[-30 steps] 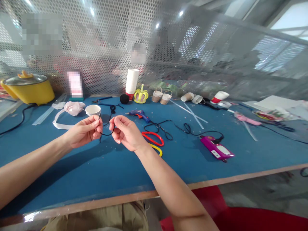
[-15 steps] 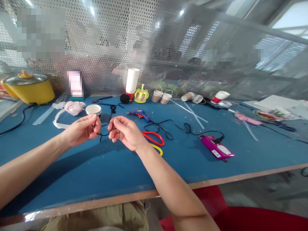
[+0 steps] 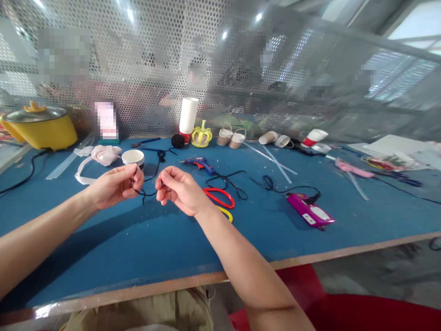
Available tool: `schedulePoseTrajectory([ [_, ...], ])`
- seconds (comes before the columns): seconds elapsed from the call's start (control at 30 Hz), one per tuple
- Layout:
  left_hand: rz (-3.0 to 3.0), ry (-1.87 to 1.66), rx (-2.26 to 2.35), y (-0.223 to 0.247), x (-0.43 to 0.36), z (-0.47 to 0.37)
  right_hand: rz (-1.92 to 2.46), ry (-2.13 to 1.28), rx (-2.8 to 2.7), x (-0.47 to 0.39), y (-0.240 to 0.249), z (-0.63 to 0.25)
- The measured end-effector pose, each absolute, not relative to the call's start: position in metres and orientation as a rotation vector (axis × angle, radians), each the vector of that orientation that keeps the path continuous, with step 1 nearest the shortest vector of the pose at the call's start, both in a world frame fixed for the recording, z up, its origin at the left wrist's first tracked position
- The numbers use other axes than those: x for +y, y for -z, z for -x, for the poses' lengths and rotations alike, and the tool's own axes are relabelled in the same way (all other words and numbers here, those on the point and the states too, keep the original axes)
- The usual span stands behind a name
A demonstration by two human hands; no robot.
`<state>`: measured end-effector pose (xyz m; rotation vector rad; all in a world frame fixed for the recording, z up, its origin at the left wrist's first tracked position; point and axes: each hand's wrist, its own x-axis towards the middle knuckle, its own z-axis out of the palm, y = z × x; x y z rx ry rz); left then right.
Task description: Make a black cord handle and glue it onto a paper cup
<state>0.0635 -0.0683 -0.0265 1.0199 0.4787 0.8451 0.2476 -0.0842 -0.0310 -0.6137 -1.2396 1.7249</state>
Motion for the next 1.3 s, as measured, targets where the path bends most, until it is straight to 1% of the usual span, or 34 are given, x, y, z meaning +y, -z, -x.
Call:
schedulePoseTrajectory([
  [0.47, -1.002, -0.867, 0.497, 0.025, -0.07, -0.063, 0.606, -1.746, -1.242, -0.085, 0.026, -0.249],
  [0.67, -1.013, -0.87, 0.471, 0.036, -0.069, -0.067, 0.614, -1.675, -1.176, -0.081, 0.028, -0.249],
  [0.8, -1.035, -0.854, 0.545, 0.042, -0.073, -0.073, 0.61, -1.641, -1.154, -0.08, 0.03, -0.247],
  [0.93, -1.031, -0.928, 0.614, 0.042, -0.073, -0.075, 0.631, -1.602, -1.185, -0.08, 0.032, -0.246],
  [1.17, -1.118, -1.007, 0.658, 0.034, -0.067, -0.068, 0.836, -1.37, -1.377, -0.081, 0.031, -0.25],
  [1.3, -1.353, -0.925, 0.797, 0.026, -0.067, -0.064, 0.908, -1.089, -1.491, -0.081, 0.032, -0.253],
])
